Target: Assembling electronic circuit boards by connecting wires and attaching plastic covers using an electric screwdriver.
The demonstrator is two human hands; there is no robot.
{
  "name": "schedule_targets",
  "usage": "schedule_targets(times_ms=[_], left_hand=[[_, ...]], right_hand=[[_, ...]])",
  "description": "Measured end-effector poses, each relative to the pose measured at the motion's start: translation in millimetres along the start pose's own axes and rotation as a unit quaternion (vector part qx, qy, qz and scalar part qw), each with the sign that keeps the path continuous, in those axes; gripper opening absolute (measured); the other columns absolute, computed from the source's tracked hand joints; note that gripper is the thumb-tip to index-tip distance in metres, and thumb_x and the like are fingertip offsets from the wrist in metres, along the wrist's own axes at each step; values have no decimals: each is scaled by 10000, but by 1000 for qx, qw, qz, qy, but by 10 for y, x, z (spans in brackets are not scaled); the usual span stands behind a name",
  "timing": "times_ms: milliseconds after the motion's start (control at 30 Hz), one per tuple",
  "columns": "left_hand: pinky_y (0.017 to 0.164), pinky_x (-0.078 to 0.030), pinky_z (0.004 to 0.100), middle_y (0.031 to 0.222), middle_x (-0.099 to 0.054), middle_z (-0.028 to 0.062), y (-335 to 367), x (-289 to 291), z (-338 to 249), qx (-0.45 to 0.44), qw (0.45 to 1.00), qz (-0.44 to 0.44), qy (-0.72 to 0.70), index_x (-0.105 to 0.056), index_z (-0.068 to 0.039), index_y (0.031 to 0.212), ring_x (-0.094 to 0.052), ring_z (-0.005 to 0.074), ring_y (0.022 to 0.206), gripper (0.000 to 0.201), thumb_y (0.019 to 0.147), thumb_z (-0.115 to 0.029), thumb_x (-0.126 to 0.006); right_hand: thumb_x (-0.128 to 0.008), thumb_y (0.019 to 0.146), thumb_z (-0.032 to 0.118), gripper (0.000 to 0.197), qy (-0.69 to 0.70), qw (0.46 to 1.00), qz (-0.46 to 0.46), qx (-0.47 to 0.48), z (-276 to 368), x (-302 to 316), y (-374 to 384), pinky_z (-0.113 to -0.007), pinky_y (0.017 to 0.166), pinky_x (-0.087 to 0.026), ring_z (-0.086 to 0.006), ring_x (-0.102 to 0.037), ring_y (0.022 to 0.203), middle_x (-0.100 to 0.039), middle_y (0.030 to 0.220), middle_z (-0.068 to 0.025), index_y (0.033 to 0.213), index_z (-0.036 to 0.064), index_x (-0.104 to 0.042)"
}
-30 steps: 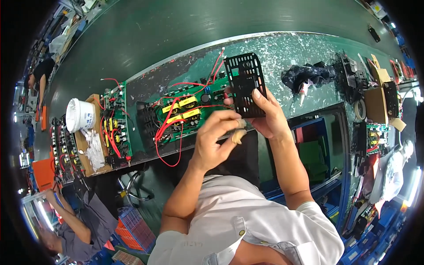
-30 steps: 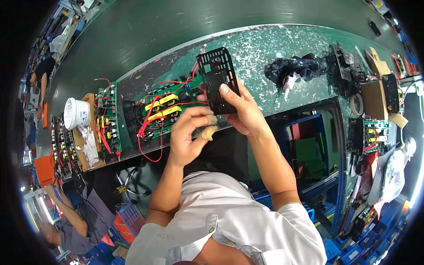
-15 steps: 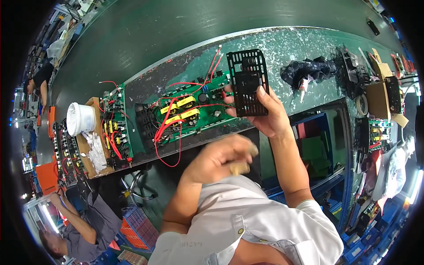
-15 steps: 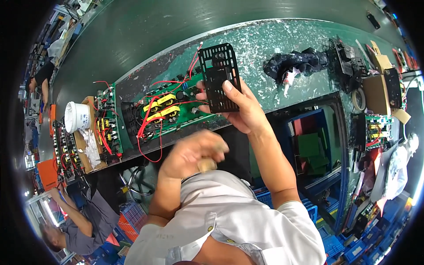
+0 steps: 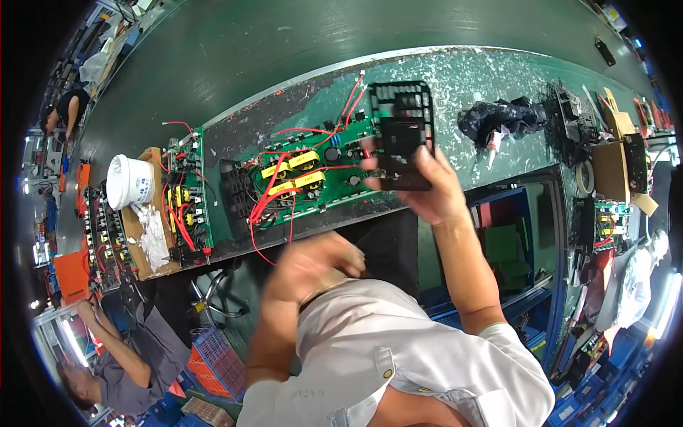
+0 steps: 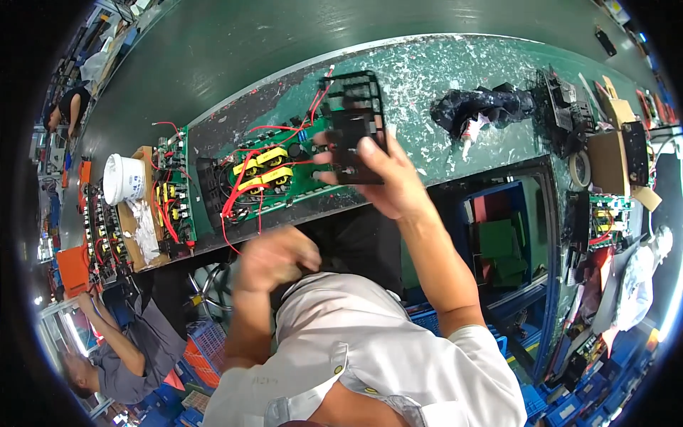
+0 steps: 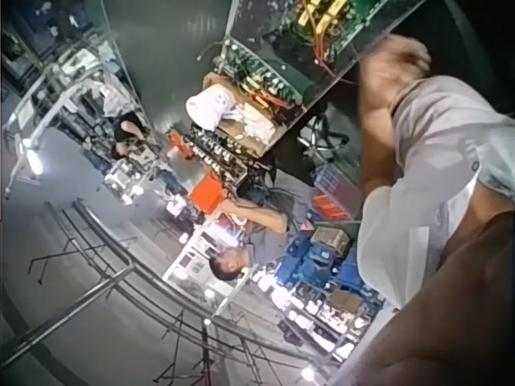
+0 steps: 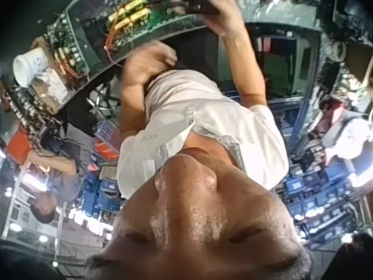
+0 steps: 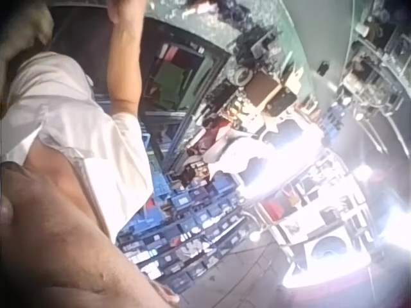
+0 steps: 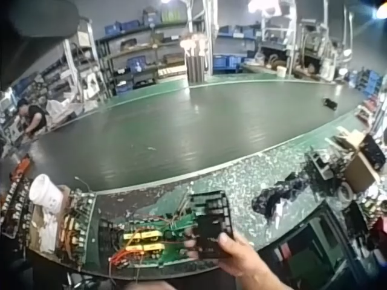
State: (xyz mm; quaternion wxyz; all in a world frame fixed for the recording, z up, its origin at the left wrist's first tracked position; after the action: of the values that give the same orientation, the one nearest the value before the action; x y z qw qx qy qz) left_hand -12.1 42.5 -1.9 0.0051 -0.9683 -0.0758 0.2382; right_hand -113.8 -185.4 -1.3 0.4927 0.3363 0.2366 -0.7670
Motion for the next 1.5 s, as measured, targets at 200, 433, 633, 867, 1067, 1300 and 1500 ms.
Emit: schedule_targets(times_ms=[200, 433, 633, 867, 1067, 1300, 1500], left_hand=[[973, -447, 390, 1252, -570, 141, 961, 87, -1148, -264, 932, -241, 56, -399, -91, 1450, -535, 241, 1173, 664, 869, -173, -710], [939, -508, 362, 1113, -656, 66, 1534, 619, -1451, -287, 922, -249, -71, -584, -24, 1212, -634, 203, 1042, 329, 912, -121, -678], [927, -494, 529, 1111, -656, 153, 1687, 1619, -2130, -284, 900, -275, -183, -575, -25, 1095, -628, 307, 1047, 183, 992, -171, -538], [951, -472, 561, 1191, -630, 184, 1680, 1168, -2462, -341, 839, -380, -188, -561, -16, 1139, -603, 346, 1099, 222, 985, -171, -521], [913, -493, 552, 1158, -649, 164, 1784, 978, -2120, -306, 828, -390, -261, -563, -5, 1175, -617, 335, 1078, 269, 950, -151, -579], [912, -496, 546, 1142, -650, 160, 1747, 1157, -2100, -303, 843, -362, -258, -561, 3, 1179, -623, 324, 1076, 267, 950, -133, -584], [924, -492, 545, 1173, -643, 172, 1763, 1261, -2323, -313, 831, -382, -256, -564, 12, 1175, -618, 336, 1095, 260, 976, -155, -550]], right_hand=[[-606, 982, 360, 622, 7, 995, 97, 1, -344, -518, 336, -454, 949, -545, -341, -666, 1087, -622, 1234, -226, 1424, -9, -371], [-672, 945, 332, 640, -53, 996, -4, 66, -418, -654, 339, -357, 984, -487, -243, -589, 1204, -584, 1320, -139, 1431, 29, -385], [-651, 961, 313, 724, 80, 988, 130, -3, -1074, -1094, 163, -385, 1111, -366, -220, -450, 1339, -460, 1454, -114, 1514, 38, -274], [-560, 1012, 369, 556, 220, 953, 122, -172, -1562, -1074, -328, -374, 1088, -401, -172, -482, 1313, -515, 1397, -72, 1440, 58, -388], [-608, 981, 380, 731, 193, 964, 161, -90, -1136, -1111, 228, -391, 1112, -375, -212, -435, 1358, -452, 1466, -101, 1529, 52, -252], [-574, 1003, 368, 649, 120, 979, 164, -30, -1163, -1129, 368, -361, 1073, -412, -182, -513, 1272, -506, 1404, -101, 1494, 35, -311], [-512, 1036, 359, 503, 204, 969, 80, -117, -1445, -1066, -59, -378, 1066, -420, -181, -520, 1265, -538, 1364, -76, 1422, 52, -414]])
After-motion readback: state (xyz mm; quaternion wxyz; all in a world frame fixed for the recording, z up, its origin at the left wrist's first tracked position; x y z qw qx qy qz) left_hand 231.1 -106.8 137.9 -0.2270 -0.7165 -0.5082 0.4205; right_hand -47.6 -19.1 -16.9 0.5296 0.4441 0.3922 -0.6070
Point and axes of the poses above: each hand's wrist, its own y-axis towards the middle knuckle, its own x-axis out of the back of the hand, z = x × y, the point moved 1 cm from there along y, towards the middle knuckle
